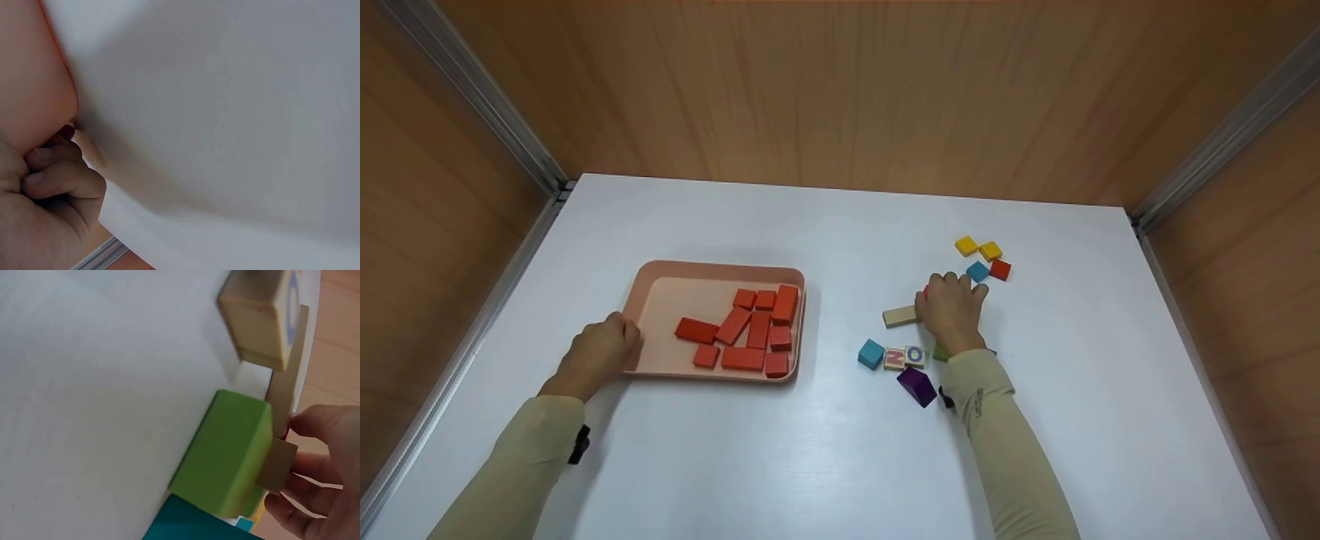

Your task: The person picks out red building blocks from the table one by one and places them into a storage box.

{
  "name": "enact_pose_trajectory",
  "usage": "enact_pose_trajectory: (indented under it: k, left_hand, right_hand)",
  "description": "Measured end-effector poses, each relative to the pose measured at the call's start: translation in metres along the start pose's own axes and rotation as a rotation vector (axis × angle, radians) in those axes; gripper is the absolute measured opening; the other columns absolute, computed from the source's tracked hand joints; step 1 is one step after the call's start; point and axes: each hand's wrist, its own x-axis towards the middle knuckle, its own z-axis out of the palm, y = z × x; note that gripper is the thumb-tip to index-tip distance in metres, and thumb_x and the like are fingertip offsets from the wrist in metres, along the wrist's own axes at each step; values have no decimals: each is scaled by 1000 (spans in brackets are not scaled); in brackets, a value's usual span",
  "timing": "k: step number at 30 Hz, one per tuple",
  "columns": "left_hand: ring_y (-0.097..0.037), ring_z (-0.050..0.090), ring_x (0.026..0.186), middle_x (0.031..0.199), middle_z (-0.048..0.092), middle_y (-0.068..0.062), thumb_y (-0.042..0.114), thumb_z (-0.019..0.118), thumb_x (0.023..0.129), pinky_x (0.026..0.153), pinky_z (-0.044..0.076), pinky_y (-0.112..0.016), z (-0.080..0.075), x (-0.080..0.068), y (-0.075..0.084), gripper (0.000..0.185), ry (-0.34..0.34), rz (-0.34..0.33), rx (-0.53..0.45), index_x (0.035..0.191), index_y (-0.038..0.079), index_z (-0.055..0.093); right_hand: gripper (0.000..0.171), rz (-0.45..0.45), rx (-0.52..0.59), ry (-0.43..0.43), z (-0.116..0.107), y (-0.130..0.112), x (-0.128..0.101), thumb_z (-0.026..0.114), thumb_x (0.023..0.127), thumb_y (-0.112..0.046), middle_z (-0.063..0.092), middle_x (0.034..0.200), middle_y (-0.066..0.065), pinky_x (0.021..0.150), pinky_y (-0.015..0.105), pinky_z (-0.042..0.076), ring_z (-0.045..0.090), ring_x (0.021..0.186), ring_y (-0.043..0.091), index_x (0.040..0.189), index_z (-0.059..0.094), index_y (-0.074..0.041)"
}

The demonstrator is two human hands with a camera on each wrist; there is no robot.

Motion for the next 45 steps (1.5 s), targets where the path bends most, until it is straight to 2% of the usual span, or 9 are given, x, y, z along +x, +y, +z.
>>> enact_pose_trajectory:
  k: [8, 14, 23, 27, 31, 39, 42, 45]
  left_hand:
    - [-32, 54, 78, 99, 60, -24, 25, 29, 106, 71, 47, -47, 0, -1, 2, 40, 2, -15, -29, 117, -7, 50]
    - [-33, 56, 79, 100, 60, -27, 24, 28, 106, 72, 48, -50, -1, -2, -1, 40, 13, 1, -28, 115, -8, 50]
    - [-31, 55, 77, 97, 59, -23, 24, 29, 107, 69, 48, -46, -1, -3, 0, 40, 8, -43, -34, 117, -8, 50]
    - [-31, 56, 75, 95, 59, -23, 24, 30, 107, 66, 48, -45, 2, -2, 3, 38, 4, -47, -26, 114, -7, 50]
    - [-31, 56, 75, 95, 60, -24, 23, 30, 107, 66, 49, -46, 4, -1, 8, 38, 6, -51, -19, 114, -7, 51]
    - [-29, 56, 76, 92, 59, -21, 21, 31, 108, 67, 50, -44, 7, 0, 21, 35, 3, -60, 2, 115, -8, 50]
    - [-29, 58, 76, 91, 58, -21, 17, 35, 108, 69, 52, -44, 8, 0, 26, 30, 1, -36, 56, 114, -9, 49]
    - [-29, 58, 77, 91, 59, -21, 17, 36, 108, 70, 52, -46, 11, 0, 31, 29, 12, -33, 56, 112, -8, 50]
  right_hand:
    - [46, -26, -19, 35, 1, -12, 5, 62, 100, -31, 58, 118, 25, 94, 67, 25, 47, 110, 43, 129, 57, 4]
    - [47, -79, -29, 51, 0, -31, 7, 62, 100, -31, 56, 125, 24, 95, 68, 26, 46, 114, 43, 133, 55, 2]
    - [44, -200, -53, 65, -8, -95, 10, 67, 97, -28, 55, 129, 19, 103, 64, 27, 46, 117, 38, 133, 57, -6]
    - [40, -280, -49, 121, -9, -121, 12, 63, 100, -33, 59, 125, 17, 102, 62, 31, 50, 113, 35, 128, 61, -6]
    - [37, -360, -50, 155, -7, -144, 12, 64, 99, -32, 61, 119, 17, 99, 61, 33, 52, 109, 34, 124, 64, -5]
    - [35, -460, -93, 131, -2, -190, 9, 60, 101, -34, 63, 116, 12, 99, 57, 35, 54, 108, 30, 122, 65, -7]
    - [33, -502, -105, 128, 1, -206, 8, 60, 101, -34, 63, 113, 11, 97, 56, 36, 54, 106, 29, 120, 66, -8]
    - [32, -543, -122, 118, 8, -218, 6, 59, 101, -33, 64, 111, 10, 95, 54, 37, 55, 104, 28, 119, 66, -8]
